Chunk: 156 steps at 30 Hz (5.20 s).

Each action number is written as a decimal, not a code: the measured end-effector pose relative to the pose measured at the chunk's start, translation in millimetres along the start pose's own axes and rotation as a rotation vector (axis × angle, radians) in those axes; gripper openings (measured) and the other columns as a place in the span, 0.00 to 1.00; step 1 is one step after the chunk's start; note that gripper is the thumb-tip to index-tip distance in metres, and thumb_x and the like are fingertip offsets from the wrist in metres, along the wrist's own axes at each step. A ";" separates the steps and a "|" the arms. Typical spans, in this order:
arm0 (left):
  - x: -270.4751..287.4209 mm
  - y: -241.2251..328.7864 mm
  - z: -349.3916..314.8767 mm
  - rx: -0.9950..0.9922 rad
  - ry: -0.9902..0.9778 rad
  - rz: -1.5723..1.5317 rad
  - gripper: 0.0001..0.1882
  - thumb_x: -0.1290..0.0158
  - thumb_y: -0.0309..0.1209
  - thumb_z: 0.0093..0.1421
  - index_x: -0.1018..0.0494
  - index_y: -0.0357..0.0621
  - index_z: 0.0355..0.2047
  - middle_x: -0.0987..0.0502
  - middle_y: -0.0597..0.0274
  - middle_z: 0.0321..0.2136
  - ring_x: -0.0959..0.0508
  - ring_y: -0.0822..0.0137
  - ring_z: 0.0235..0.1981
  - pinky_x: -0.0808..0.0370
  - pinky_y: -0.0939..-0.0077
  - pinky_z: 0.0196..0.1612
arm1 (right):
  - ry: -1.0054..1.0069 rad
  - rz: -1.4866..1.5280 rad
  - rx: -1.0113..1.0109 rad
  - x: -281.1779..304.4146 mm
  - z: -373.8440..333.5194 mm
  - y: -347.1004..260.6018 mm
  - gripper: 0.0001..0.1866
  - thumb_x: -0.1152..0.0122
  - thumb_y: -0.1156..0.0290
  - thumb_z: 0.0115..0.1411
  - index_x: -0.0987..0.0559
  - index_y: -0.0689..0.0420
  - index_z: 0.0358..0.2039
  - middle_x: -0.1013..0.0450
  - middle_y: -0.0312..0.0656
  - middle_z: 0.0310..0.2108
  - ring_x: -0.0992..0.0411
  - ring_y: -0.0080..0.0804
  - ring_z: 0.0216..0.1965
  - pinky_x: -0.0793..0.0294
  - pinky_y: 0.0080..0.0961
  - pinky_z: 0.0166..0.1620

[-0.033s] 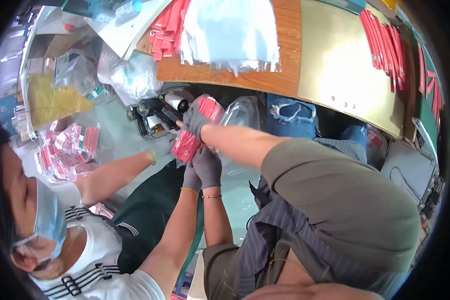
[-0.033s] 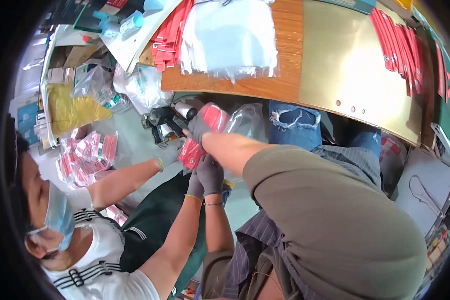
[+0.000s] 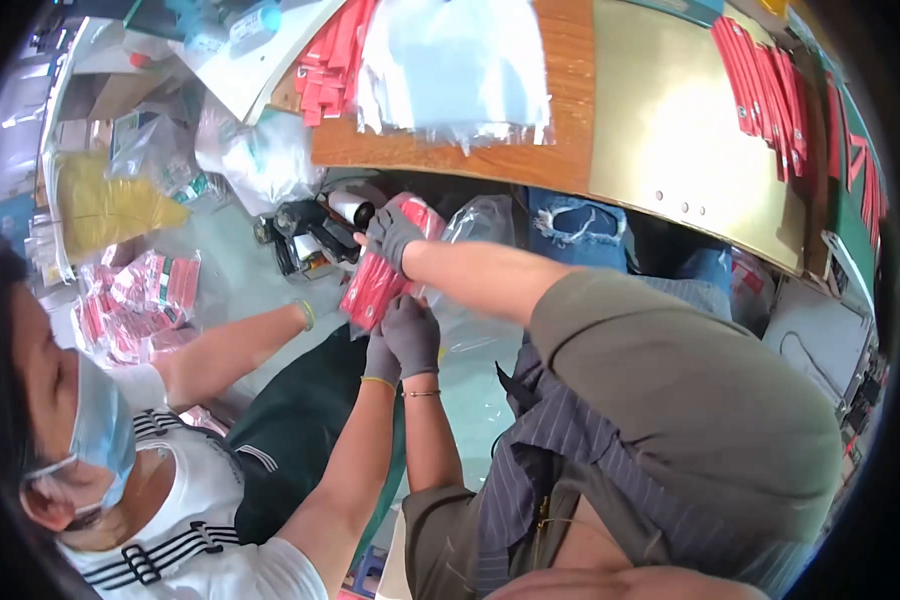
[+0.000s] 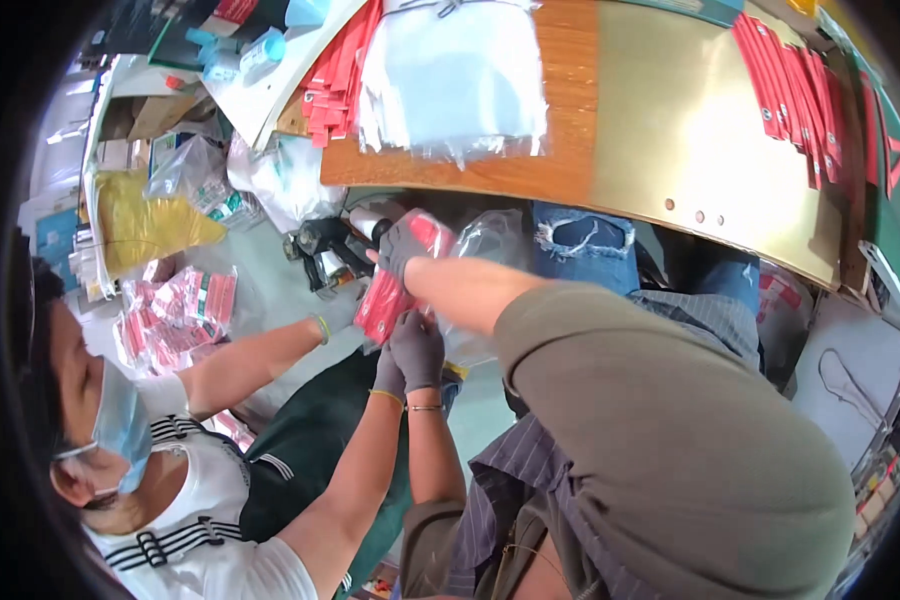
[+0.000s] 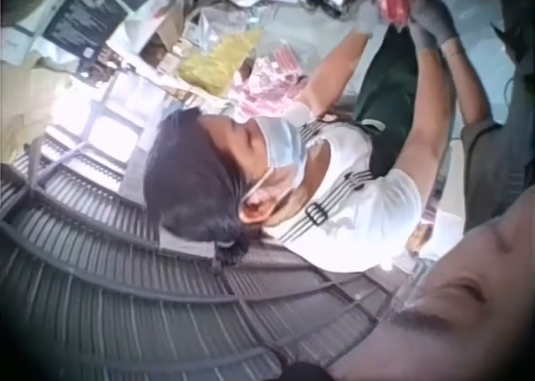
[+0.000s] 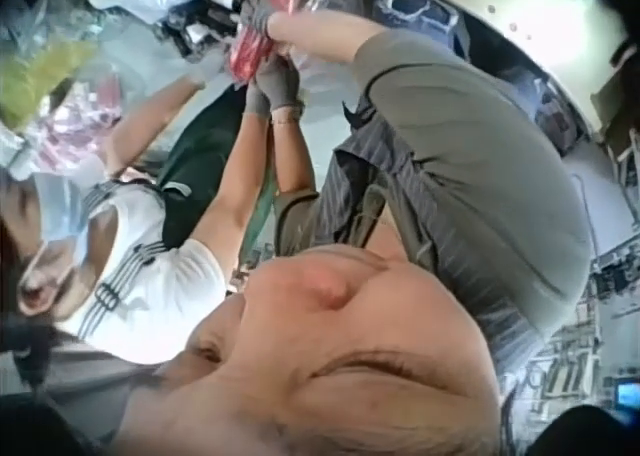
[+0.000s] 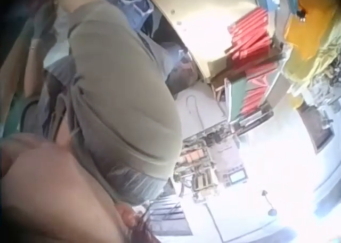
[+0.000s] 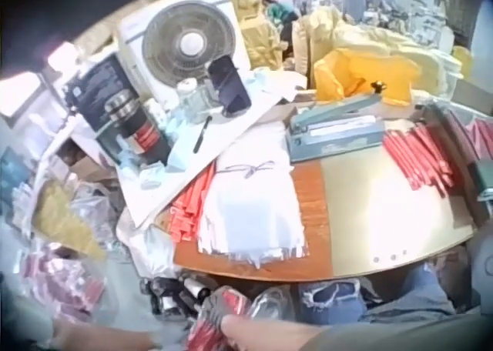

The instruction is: Manually packaging pink items into plastic bags and sealing them with a heat sealer machine at a warehouse workbench.

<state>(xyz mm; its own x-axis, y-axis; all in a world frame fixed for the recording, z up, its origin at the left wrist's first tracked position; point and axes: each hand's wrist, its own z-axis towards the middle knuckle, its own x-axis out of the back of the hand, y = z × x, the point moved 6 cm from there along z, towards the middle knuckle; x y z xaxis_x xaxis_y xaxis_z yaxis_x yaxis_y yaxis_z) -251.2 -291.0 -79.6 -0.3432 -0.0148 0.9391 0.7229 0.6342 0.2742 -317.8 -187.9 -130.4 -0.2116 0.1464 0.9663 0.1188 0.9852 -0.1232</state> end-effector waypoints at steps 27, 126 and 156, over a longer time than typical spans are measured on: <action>-83.7 189.9 68.4 -0.560 -0.061 0.084 0.13 0.50 0.35 0.55 0.25 0.40 0.21 0.23 0.50 0.22 0.23 0.56 0.22 0.26 0.67 0.26 | 1.291 1.210 -0.882 73.7 -682.0 250.3 0.16 0.42 0.67 0.58 0.26 0.62 0.44 0.28 0.34 0.32 0.32 0.18 0.34 0.31 0.18 0.39; -77.2 648.7 196.5 -0.158 -0.765 -1.416 0.34 0.44 0.52 0.55 0.31 0.30 0.46 0.25 0.51 0.40 0.23 0.63 0.36 0.25 0.69 0.40 | 0.683 1.235 -1.322 68.7 -550.1 510.5 0.47 0.40 0.33 0.40 0.26 0.67 0.46 0.27 0.57 0.44 0.27 0.45 0.46 0.30 0.31 0.50; 34.1 449.3 20.3 -0.518 -1.259 -1.631 0.39 0.39 0.39 0.49 0.44 0.42 0.58 0.33 0.53 0.52 0.30 0.54 0.52 0.30 0.58 0.53 | 1.306 0.798 -0.438 231.0 -503.4 273.6 0.39 0.31 0.53 0.46 0.34 0.62 0.54 0.29 0.47 0.47 0.31 0.33 0.49 0.32 0.27 0.51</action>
<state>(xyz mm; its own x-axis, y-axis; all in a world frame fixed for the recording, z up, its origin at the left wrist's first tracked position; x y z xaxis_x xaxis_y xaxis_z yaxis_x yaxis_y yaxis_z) 49.8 9.1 71.4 -0.6372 0.3422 -0.6906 -0.5844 0.3697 0.7224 154.1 70.9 172.8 0.9525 0.1900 0.2379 0.0932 0.5620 -0.8218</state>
